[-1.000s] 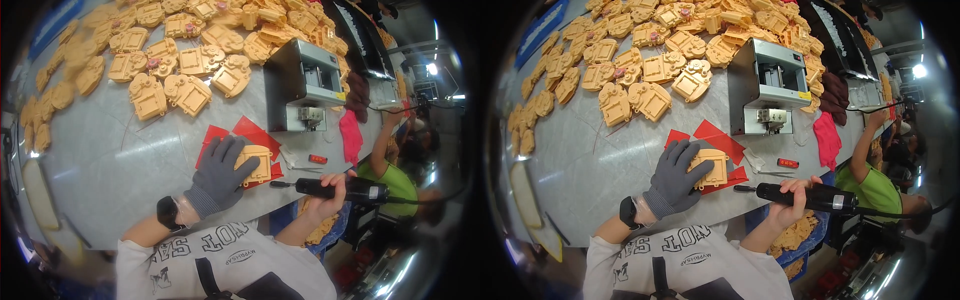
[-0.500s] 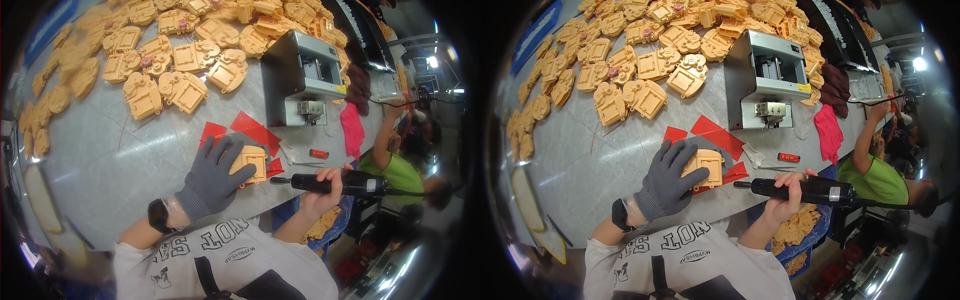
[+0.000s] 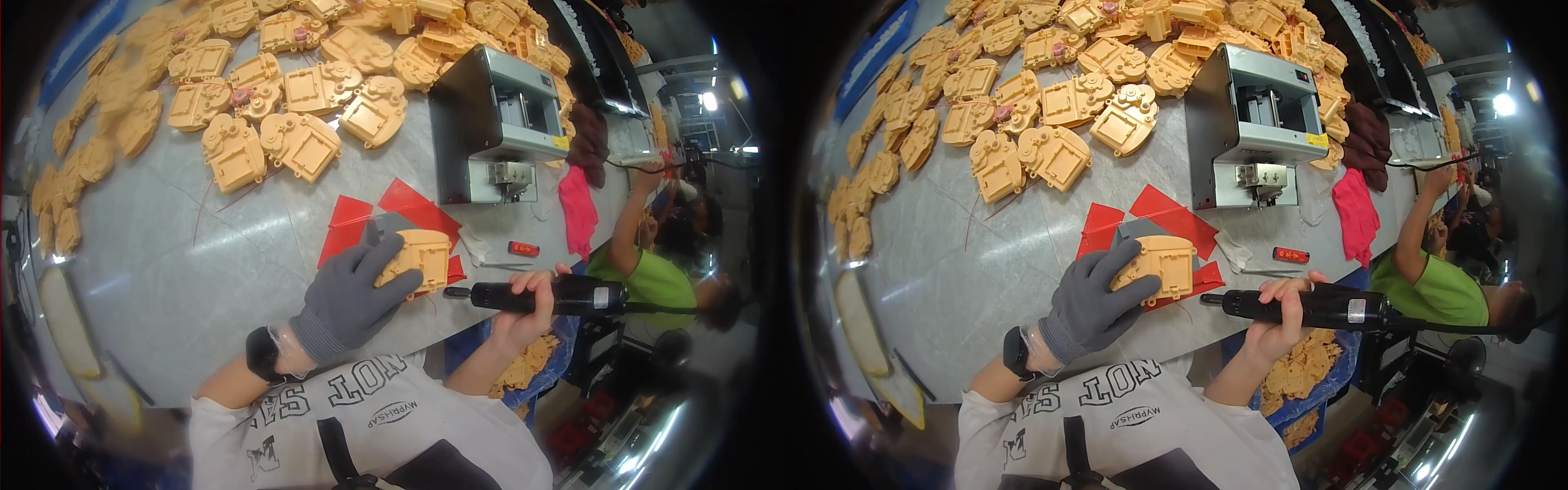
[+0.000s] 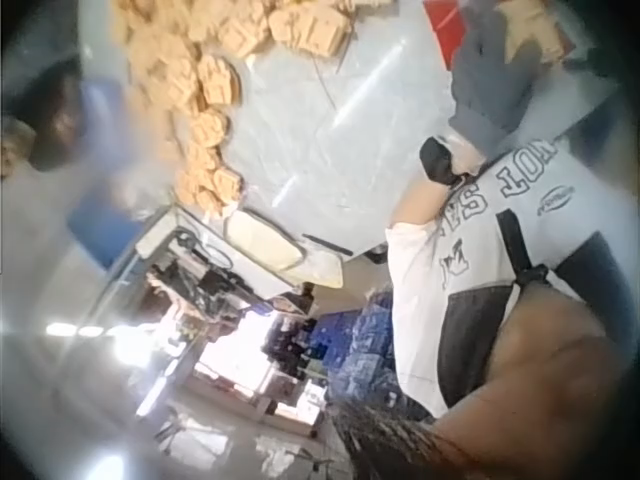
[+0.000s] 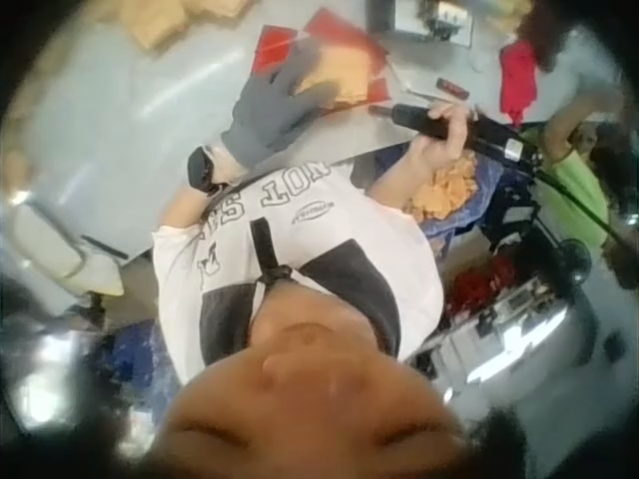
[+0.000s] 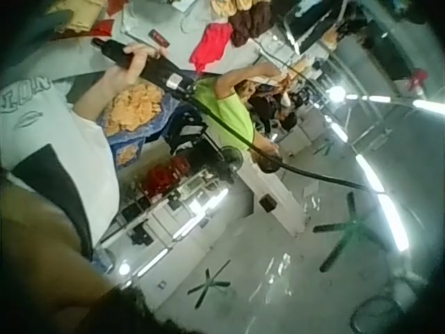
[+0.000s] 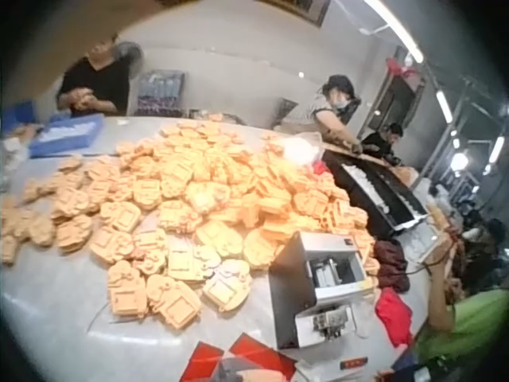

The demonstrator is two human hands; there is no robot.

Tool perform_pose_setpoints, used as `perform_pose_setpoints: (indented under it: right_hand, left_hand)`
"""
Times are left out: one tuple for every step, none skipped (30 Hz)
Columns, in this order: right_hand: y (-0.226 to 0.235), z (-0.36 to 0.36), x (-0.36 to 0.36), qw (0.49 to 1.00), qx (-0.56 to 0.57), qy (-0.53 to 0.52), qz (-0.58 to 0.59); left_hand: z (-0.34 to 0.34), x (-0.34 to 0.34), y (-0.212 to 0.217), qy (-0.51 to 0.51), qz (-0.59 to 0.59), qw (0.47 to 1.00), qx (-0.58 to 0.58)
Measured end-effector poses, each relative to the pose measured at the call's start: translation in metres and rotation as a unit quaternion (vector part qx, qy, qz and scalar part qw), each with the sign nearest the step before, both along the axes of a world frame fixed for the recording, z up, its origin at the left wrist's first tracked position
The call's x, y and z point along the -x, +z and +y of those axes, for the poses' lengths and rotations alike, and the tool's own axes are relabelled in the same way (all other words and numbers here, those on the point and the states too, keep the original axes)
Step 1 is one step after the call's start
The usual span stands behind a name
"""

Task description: The person picks up plastic toy casings, places them onto a holding fixture, and drives screws into them using an electric screwdriver.

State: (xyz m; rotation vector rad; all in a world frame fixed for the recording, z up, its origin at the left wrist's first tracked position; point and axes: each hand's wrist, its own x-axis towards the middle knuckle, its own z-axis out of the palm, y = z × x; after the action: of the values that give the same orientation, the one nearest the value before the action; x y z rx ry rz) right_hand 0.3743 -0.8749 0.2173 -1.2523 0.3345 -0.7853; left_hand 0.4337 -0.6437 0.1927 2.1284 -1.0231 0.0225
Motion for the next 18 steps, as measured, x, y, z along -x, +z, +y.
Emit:
perform_pose_setpoints:
  right_hand:
    - [-0.001,-0.001,0.000,1.000,0.000,0.002,0.002]
    - [-0.002,0.000,0.000,1.000,-0.001,0.002,0.002]
    - [-0.001,0.000,0.000,1.000,-0.001,0.004,0.002]
    - [-0.001,0.000,0.000,1.000,0.000,0.006,0.002]
    - [-0.001,0.000,0.000,1.000,-0.001,0.005,0.003]
    - [-0.001,0.000,0.000,1.000,-0.002,0.005,0.003]
    - [-0.001,0.000,0.000,1.000,-0.003,0.005,0.004]
    - [-0.001,0.000,0.000,1.000,-0.004,0.005,0.004]
    - [-0.001,0.000,0.000,1.000,0.001,0.002,0.007]
    - [-0.001,0.000,0.000,1.000,0.005,-0.001,0.009]
    - [-0.001,0.000,0.000,1.000,0.005,-0.001,0.009]
    - [-0.001,0.000,0.001,1.000,0.002,0.003,0.005]
    - [-0.001,0.000,0.001,1.000,-0.001,0.006,0.001]
    - [-0.001,0.000,0.001,1.000,-0.001,0.006,0.000]
    - [0.000,0.000,0.001,1.000,0.000,0.007,-0.003]
    - [0.000,0.000,0.001,1.000,0.002,0.008,-0.006]
    - [0.001,0.000,0.001,1.000,0.002,0.005,-0.006]
    - [0.002,0.000,0.001,1.000,-0.007,-0.012,-0.001]
  left_hand:
    - [-0.002,0.002,-0.003,0.020,0.010,1.000,-0.017]
    - [-0.003,0.003,-0.006,0.039,0.020,0.998,-0.034]
    - [-0.003,0.004,-0.007,0.039,0.020,0.998,-0.035]
    - [-0.003,0.005,-0.008,0.058,0.022,0.998,-0.026]
    - [-0.003,0.007,-0.009,0.075,0.024,0.997,-0.017]
    - [-0.004,0.008,-0.008,0.074,0.025,0.997,-0.017]
    - [-0.005,0.009,-0.008,0.076,0.017,0.997,-0.029]
    - [-0.006,0.010,-0.008,0.078,0.009,0.996,-0.041]
    - [-0.005,0.008,-0.008,0.078,0.009,0.996,-0.042]
    - [-0.004,0.005,-0.009,0.067,0.015,0.997,-0.027]
    - [-0.004,0.003,-0.009,0.058,0.021,0.998,-0.012]
    - [-0.004,0.002,-0.008,0.058,0.021,0.998,-0.012]
    - [-0.005,0.002,-0.008,0.062,0.030,0.998,-0.011]
    - [-0.006,0.001,-0.007,0.066,0.039,0.997,-0.010]
    - [-0.005,0.001,-0.007,0.067,0.038,0.997,-0.010]
    - [-0.004,0.000,-0.007,0.076,0.061,0.994,0.049]
    - [-0.003,0.000,-0.009,0.081,0.086,0.987,0.107]
    - [0.000,-0.001,-0.008,0.079,0.086,0.987,0.107]
